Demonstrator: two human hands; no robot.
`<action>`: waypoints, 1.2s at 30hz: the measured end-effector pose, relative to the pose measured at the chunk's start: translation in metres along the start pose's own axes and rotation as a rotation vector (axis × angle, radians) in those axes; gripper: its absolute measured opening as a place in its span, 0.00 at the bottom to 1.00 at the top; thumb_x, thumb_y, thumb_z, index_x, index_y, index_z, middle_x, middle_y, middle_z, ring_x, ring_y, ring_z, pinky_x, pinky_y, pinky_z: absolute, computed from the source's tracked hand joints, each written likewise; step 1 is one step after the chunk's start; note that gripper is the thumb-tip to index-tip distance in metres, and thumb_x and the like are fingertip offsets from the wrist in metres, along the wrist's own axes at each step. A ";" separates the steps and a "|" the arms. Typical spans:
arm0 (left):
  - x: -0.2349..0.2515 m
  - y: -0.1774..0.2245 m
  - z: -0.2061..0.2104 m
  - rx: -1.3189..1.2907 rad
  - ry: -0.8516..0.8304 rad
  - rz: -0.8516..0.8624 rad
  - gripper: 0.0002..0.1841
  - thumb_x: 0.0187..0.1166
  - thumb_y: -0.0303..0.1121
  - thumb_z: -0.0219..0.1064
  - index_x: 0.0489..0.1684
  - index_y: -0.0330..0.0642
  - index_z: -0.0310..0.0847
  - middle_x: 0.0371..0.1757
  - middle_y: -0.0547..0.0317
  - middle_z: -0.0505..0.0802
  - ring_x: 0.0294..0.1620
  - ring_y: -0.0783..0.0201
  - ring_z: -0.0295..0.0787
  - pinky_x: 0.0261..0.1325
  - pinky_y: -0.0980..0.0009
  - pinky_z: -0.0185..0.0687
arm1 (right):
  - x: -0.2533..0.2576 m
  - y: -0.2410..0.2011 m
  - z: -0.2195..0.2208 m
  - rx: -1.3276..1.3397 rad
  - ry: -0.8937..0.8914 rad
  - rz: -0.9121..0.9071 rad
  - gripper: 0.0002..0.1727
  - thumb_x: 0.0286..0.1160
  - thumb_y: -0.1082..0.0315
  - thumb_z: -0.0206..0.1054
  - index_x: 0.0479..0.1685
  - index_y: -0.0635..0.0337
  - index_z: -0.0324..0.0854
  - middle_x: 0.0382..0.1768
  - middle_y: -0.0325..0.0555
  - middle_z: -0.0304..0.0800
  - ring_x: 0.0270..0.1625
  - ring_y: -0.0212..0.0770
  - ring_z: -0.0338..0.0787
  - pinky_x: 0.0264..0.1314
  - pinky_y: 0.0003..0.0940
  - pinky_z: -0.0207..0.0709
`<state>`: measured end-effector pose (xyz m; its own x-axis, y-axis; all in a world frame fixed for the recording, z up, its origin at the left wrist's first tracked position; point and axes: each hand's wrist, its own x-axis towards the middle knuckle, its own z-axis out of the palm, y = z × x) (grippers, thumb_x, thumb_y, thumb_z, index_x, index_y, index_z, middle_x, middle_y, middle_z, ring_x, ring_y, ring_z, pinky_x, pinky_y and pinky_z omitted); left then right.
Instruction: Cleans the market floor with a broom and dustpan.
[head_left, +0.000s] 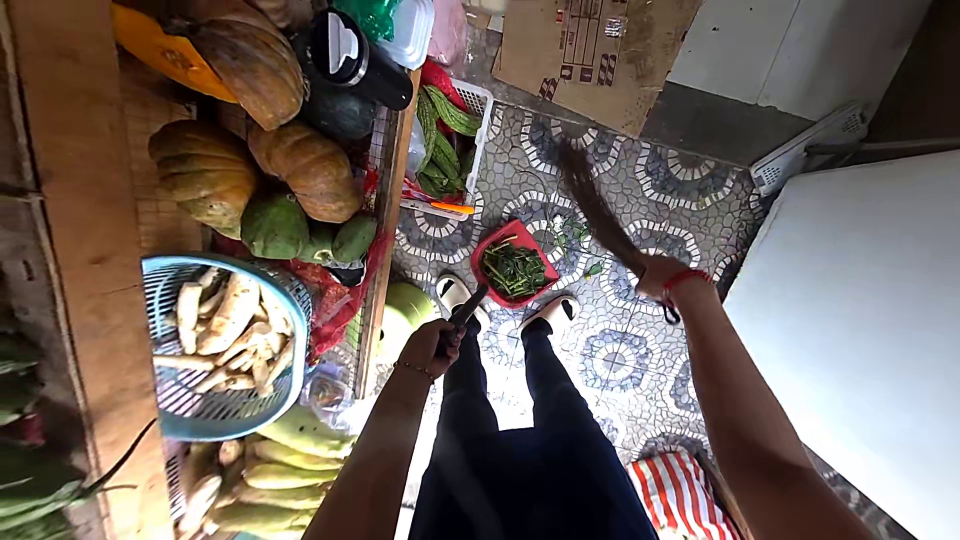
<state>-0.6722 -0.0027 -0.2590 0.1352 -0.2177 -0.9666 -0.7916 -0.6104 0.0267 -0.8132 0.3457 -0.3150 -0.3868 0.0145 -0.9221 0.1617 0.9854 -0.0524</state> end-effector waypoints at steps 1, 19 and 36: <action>-0.001 -0.002 0.000 0.007 -0.001 0.001 0.05 0.85 0.28 0.49 0.43 0.40 0.70 0.25 0.57 0.82 0.10 0.75 0.70 0.09 0.85 0.62 | -0.014 0.004 0.010 -0.042 -0.068 -0.006 0.40 0.68 0.68 0.76 0.85 0.59 0.68 0.63 0.73 0.85 0.67 0.72 0.84 0.67 0.74 0.72; 0.000 -0.007 0.000 0.062 -0.040 0.034 0.07 0.87 0.29 0.46 0.44 0.40 0.70 0.26 0.58 0.82 0.10 0.77 0.70 0.09 0.86 0.62 | -0.079 0.142 0.083 0.614 -0.050 0.293 0.43 0.76 0.69 0.71 0.93 0.50 0.55 0.65 0.70 0.83 0.58 0.64 0.88 0.60 0.64 0.80; 0.005 -0.011 -0.006 0.041 -0.156 -0.001 0.11 0.90 0.33 0.44 0.49 0.38 0.71 0.28 0.56 0.82 0.12 0.75 0.72 0.12 0.84 0.66 | -0.084 0.013 0.180 0.739 -0.238 0.206 0.42 0.79 0.66 0.67 0.94 0.52 0.52 0.65 0.68 0.82 0.59 0.61 0.86 0.61 0.61 0.78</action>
<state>-0.6589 -0.0015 -0.2623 0.0441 -0.0939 -0.9946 -0.8156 -0.5783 0.0184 -0.6158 0.3268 -0.3074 -0.0936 0.0655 -0.9935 0.8000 0.5989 -0.0359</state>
